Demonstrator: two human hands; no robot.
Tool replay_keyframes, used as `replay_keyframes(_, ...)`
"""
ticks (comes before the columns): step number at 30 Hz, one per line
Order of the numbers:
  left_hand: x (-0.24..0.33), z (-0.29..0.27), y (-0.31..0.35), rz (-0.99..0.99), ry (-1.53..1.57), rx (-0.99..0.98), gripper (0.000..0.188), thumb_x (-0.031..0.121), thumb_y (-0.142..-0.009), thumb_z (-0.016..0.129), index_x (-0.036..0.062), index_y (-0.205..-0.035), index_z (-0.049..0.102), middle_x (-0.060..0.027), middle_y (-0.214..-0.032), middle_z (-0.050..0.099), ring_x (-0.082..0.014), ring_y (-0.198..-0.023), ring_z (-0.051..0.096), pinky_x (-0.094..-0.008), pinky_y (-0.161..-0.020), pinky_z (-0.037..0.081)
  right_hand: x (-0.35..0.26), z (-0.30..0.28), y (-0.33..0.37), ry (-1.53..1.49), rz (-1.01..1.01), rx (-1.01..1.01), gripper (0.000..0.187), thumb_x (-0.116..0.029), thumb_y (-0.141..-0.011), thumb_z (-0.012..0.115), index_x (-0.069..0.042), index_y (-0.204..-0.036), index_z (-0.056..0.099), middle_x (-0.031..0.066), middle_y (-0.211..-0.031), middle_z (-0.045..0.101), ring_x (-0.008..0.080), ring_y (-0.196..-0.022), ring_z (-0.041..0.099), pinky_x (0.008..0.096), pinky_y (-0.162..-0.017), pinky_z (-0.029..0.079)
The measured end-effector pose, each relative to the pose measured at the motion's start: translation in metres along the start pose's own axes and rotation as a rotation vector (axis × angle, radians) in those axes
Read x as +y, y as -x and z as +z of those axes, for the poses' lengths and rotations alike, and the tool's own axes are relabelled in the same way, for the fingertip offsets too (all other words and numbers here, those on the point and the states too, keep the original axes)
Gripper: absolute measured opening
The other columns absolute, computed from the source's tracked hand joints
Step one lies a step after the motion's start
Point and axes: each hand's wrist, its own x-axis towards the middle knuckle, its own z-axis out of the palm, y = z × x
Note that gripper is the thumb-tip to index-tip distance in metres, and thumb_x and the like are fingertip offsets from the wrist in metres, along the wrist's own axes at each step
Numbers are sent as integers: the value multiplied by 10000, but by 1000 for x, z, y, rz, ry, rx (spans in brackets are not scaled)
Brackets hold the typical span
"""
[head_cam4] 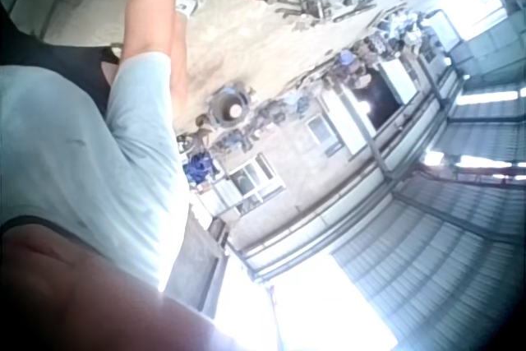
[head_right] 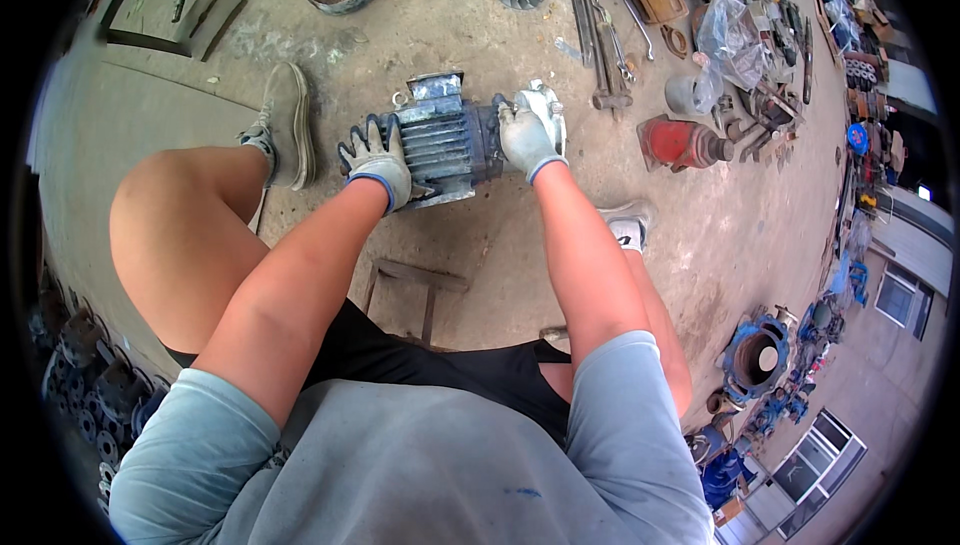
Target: The person sits on the floor and uses a screwdriver to tighten screws on a small electric motor. They repeatedly adjust their grip and rotate the motor to access different fasteners.
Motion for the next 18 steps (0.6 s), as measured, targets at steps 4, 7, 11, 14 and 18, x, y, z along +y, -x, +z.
replay_keyframes(4,0,0,-2,-4,6,-5,1409,762,-791,809,143,-1769,7,-225,-1827,-34,-502,-1668,-19,-692,-1310,30,7,3,-3,104,-72,-8,621,-437,-1145,450,126,-1331,634,390,-1301,670,518,-1291,616,495,-1130,470)
replay_keyframes(7,0,2,-3,6,3,13,1409,762,-784,814,141,-1769,21,-228,-1826,-30,-508,-1667,-12,-696,-1309,38,3,2,-5,102,-30,-56,587,-413,-1140,463,114,-1327,640,389,-1285,675,525,-1273,620,501,-1120,478)
replay_keyframes(11,-1,-2,1,-9,-17,9,1426,771,-767,820,138,-1768,26,-231,-1825,-28,-512,-1665,3,-696,-1309,50,-26,-11,18,59,-44,-153,522,-390,-1131,483,49,-1352,658,369,-1280,687,516,-1257,629,512,-1091,502)
replay_keyframes(14,2,4,-1,-2,6,32,1438,777,-758,822,141,-1769,21,-233,-1824,-31,-513,-1664,9,-700,-1306,50,0,14,83,128,-322,155,365,-284,-1073,590,-38,-1325,684,283,-1260,722,474,-1197,663,527,-1047,530)
replay_keyframes(18,-2,1,0,6,17,4,1454,774,-760,826,132,-1766,-5,-239,-1822,-47,-520,-1662,-10,-711,-1302,50,56,39,141,359,-670,61,361,-131,-881,758,-80,-1230,681,151,-1422,632,390,-1269,605,522,-1113,486)
